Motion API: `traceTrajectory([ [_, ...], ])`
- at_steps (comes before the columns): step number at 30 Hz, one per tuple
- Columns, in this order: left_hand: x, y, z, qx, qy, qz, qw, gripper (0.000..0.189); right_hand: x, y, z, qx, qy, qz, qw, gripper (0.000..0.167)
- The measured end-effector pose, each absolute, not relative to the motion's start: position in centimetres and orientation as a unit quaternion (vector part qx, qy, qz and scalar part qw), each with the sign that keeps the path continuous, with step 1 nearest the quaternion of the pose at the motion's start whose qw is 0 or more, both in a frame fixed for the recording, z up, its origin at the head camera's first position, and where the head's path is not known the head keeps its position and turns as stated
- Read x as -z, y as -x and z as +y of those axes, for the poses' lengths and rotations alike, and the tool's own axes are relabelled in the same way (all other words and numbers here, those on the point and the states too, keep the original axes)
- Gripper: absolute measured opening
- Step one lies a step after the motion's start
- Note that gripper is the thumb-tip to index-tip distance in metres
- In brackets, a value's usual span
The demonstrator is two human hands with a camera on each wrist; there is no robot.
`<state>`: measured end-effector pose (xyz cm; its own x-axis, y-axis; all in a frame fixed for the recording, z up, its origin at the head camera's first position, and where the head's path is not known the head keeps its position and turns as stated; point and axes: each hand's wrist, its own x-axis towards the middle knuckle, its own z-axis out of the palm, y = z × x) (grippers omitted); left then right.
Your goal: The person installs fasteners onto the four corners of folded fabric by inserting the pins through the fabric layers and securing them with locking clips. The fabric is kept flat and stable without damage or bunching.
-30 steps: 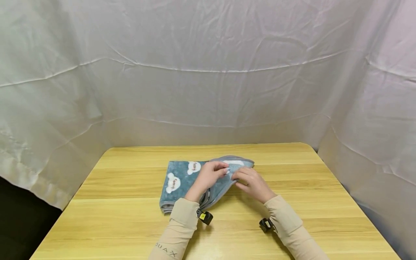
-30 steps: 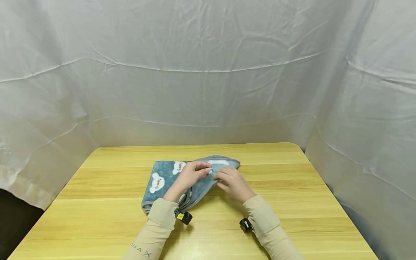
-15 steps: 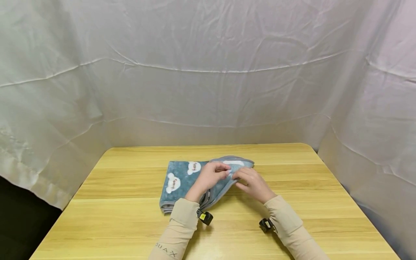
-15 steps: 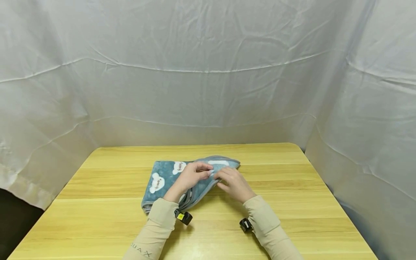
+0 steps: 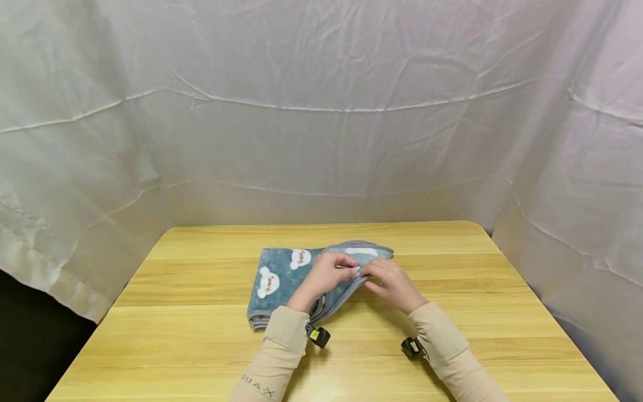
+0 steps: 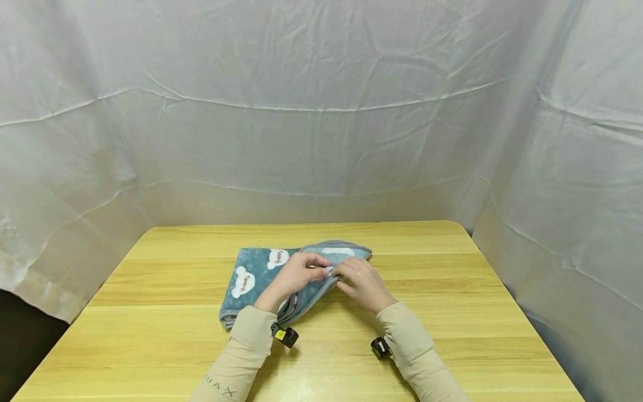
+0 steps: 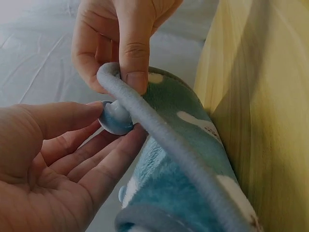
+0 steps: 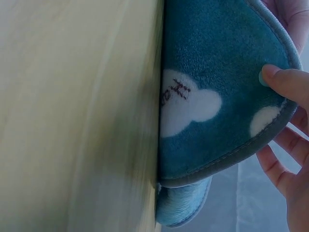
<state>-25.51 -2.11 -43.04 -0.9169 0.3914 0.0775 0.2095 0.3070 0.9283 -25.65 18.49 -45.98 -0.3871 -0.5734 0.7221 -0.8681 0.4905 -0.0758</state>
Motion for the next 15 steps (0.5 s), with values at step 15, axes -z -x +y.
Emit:
traceTrajectory([
  [15, 40.5, 24.9, -6.4, -0.47, -0.163, 0.867, 0.003, 0.022, 45.3, 25.1, 18.9, -0.207, -0.46, -0.809, 0.302, 0.028],
])
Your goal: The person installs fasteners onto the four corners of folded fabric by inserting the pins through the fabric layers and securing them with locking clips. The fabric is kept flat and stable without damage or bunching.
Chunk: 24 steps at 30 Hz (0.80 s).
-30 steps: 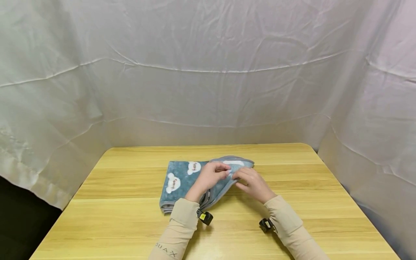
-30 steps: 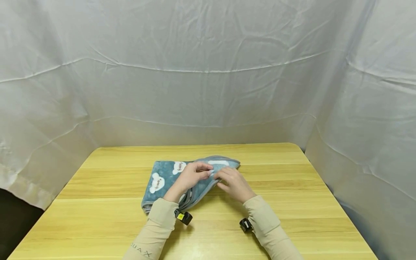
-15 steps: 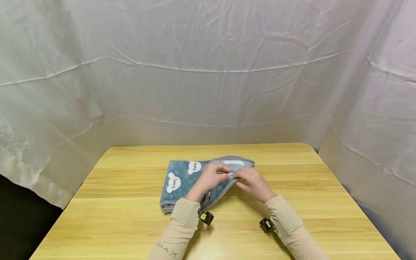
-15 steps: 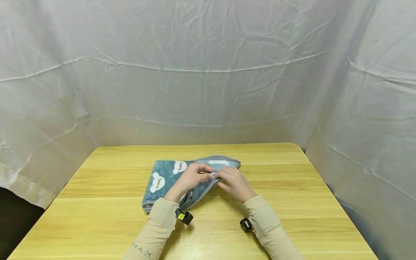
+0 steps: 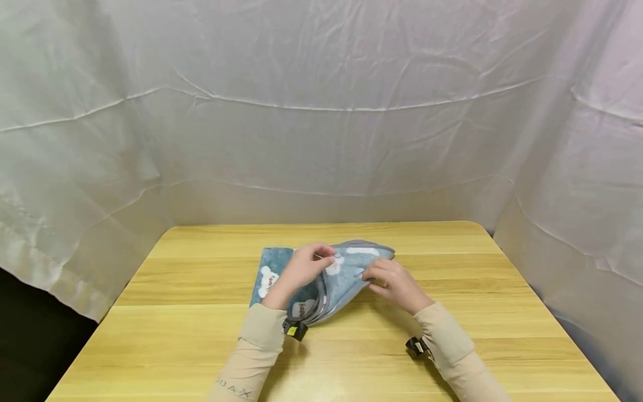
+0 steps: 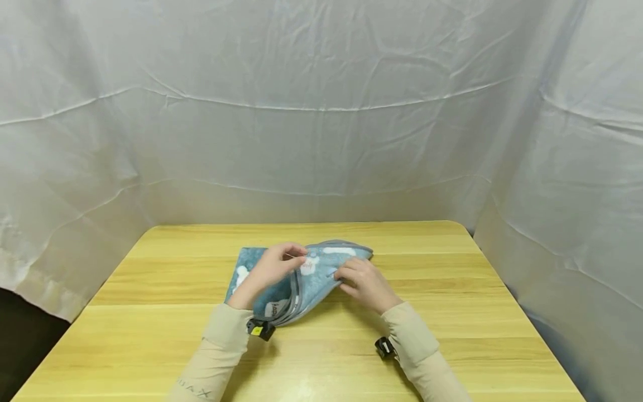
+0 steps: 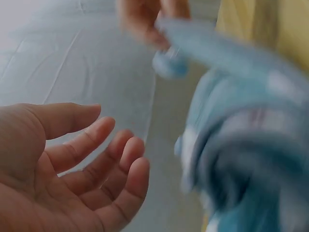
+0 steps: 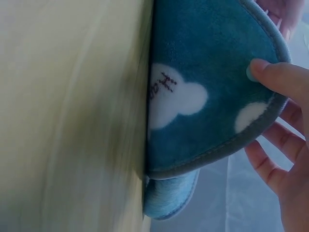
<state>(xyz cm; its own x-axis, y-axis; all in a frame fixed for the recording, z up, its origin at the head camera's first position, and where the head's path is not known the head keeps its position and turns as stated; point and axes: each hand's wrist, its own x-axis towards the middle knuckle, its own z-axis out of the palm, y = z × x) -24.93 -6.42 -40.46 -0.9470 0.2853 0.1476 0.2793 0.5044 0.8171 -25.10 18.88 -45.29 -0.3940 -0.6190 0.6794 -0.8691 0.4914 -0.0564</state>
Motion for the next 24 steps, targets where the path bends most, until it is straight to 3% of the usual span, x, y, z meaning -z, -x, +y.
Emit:
traceTrajectory([
  [4, 40.1, 24.9, -9.5, -0.439, -0.125, 0.889, -0.035, 0.018, 45.1, 24.5, 19.4, -0.187, -0.468, -0.811, 0.297, 0.027],
  [8, 40.2, 25.0, -12.7, -0.435, -0.086, 0.896, -0.04, 0.024, 45.1, 24.1, 20.0, -0.173, -0.481, -0.811, 0.284, 0.026],
  [15, 41.0, 25.4, -17.3, -0.448, -0.006, 0.894, 0.002, 0.036, 46.0, 23.3, 20.9, -0.153, -0.494, -0.823, 0.235, 0.024],
  [24, 43.7, 25.9, -20.0, -0.421, 0.036, 0.902, 0.087, 0.038, 46.6, 22.3, 21.5, -0.105, -0.46, -0.875, 0.11, 0.014],
])
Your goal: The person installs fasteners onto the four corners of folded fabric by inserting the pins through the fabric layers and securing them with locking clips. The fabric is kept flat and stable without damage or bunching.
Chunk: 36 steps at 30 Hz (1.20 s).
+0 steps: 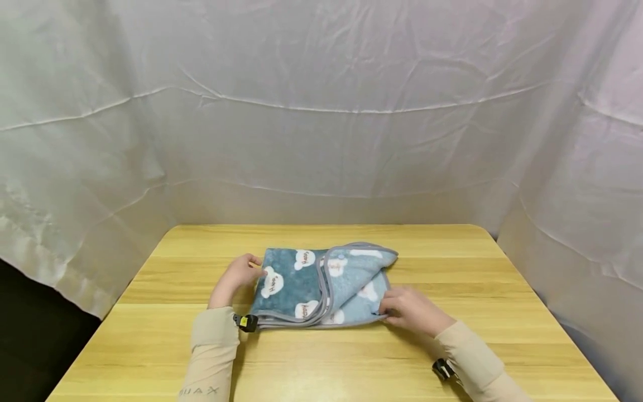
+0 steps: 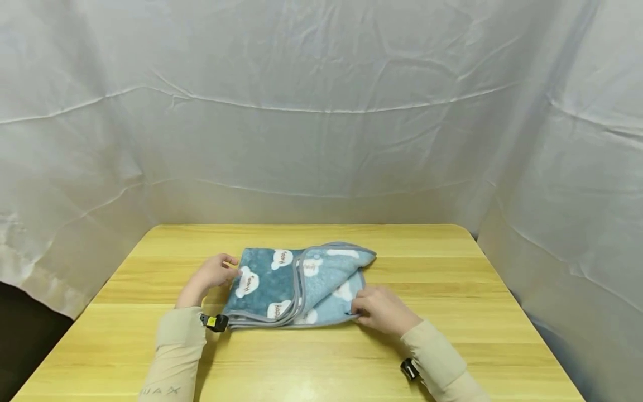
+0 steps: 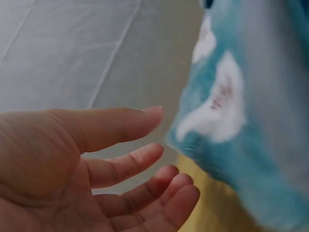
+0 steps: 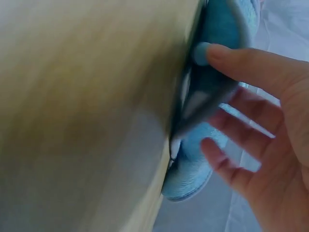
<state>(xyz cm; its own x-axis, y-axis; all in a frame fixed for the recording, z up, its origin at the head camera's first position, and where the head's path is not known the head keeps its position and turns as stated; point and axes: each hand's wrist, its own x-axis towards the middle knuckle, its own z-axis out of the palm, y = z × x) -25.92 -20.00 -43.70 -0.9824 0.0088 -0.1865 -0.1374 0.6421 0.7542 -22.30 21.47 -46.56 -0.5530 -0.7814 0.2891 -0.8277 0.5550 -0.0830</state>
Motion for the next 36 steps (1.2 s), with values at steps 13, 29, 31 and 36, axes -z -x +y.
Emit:
traceTrajectory([
  [13, 45.5, 26.2, -20.1, -0.441, 0.045, 0.887, 0.13, 0.033, 40.2, 25.2, 20.5, -0.161, -0.422, -0.892, -0.005, 0.01],
  [29, 46.0, 26.5, -20.6, -0.487, 0.049, 0.859, 0.148, 0.039, 38.6, 34.3, 13.3, -0.206, -0.367, -0.906, -0.042, 0.038],
  [31, 46.0, 26.5, -20.5, -0.486, 0.057, 0.86, 0.146, 0.039, 39.3, 35.1, 12.3, -0.191, -0.36, -0.91, -0.079, 0.04],
  [36, 46.0, 26.5, -20.4, -0.483, 0.06, 0.862, 0.143, 0.041, 40.7, 36.5, 10.4, -0.144, -0.342, -0.914, -0.163, 0.039],
])
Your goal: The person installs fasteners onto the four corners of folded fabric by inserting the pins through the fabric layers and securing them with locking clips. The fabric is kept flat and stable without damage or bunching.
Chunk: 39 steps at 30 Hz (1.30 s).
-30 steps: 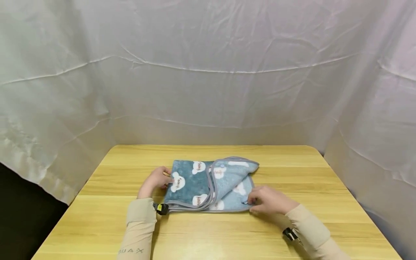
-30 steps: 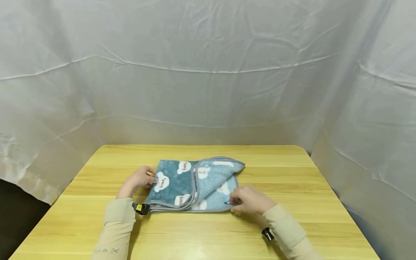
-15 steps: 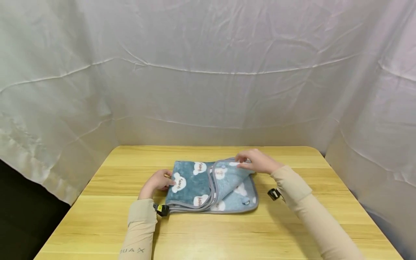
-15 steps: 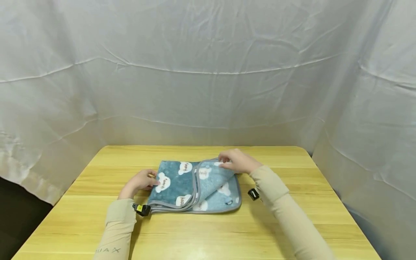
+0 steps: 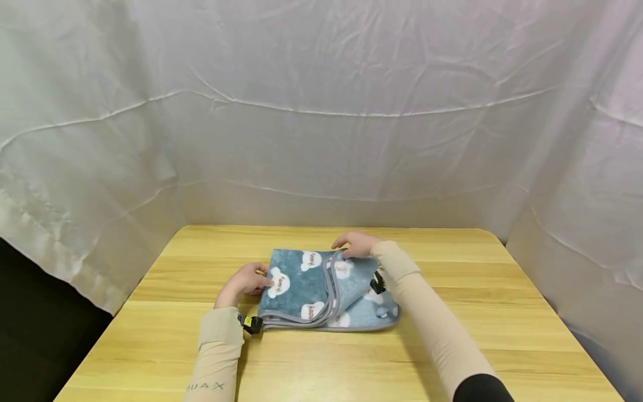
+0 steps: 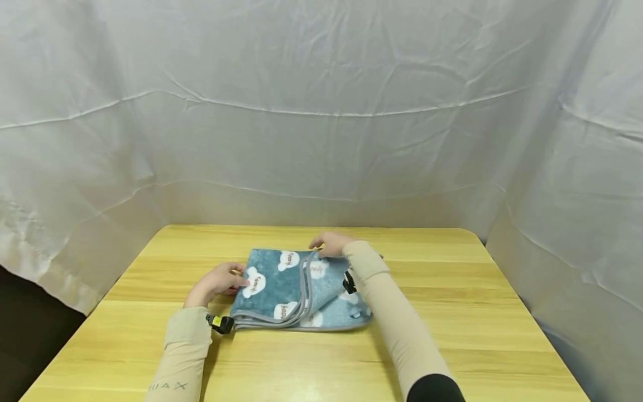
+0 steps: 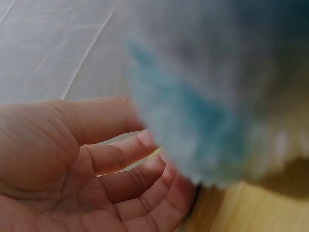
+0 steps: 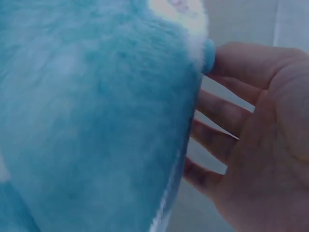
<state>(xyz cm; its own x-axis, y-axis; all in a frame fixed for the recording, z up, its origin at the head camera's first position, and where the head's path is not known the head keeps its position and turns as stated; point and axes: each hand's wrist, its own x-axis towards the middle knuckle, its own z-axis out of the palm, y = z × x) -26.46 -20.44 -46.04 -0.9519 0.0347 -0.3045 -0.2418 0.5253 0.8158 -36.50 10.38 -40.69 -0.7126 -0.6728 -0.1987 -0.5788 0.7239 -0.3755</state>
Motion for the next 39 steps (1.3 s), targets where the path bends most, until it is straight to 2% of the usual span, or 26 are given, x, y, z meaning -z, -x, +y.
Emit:
traceTrajectory([
  [4, 46.1, 26.5, -20.4, -0.486, 0.061, 0.86, 0.142, 0.042, 40.9, 36.9, 9.7, 0.148, 0.324, 0.908, 0.219, 0.039],
  [8, 46.2, 26.6, -20.4, -0.485, 0.059, 0.861, 0.14, 0.042, 41.0, 36.9, 9.5, 0.137, 0.308, 0.908, 0.249, 0.044],
  [14, 46.1, 26.6, -20.4, -0.48, 0.055, 0.864, 0.139, 0.043, 40.7, 36.8, 9.0, 0.12, 0.302, 0.914, 0.242, 0.046],
  [28, 46.2, 26.6, -20.1, -0.484, 0.059, 0.862, 0.138, 0.039, 41.0, 37.0, 9.3, 0.136, 0.285, 0.918, 0.238, 0.019],
  [34, 46.1, 26.6, -20.2, -0.477, 0.051, 0.867, 0.134, 0.04, 41.1, 37.1, 9.3, 0.128, 0.304, 0.915, 0.231, 0.022],
  [39, 45.9, 26.5, -20.0, -0.475, 0.05, 0.868, 0.135, 0.04, 41.2, 36.8, 9.5, 0.135, 0.293, 0.912, 0.252, 0.023],
])
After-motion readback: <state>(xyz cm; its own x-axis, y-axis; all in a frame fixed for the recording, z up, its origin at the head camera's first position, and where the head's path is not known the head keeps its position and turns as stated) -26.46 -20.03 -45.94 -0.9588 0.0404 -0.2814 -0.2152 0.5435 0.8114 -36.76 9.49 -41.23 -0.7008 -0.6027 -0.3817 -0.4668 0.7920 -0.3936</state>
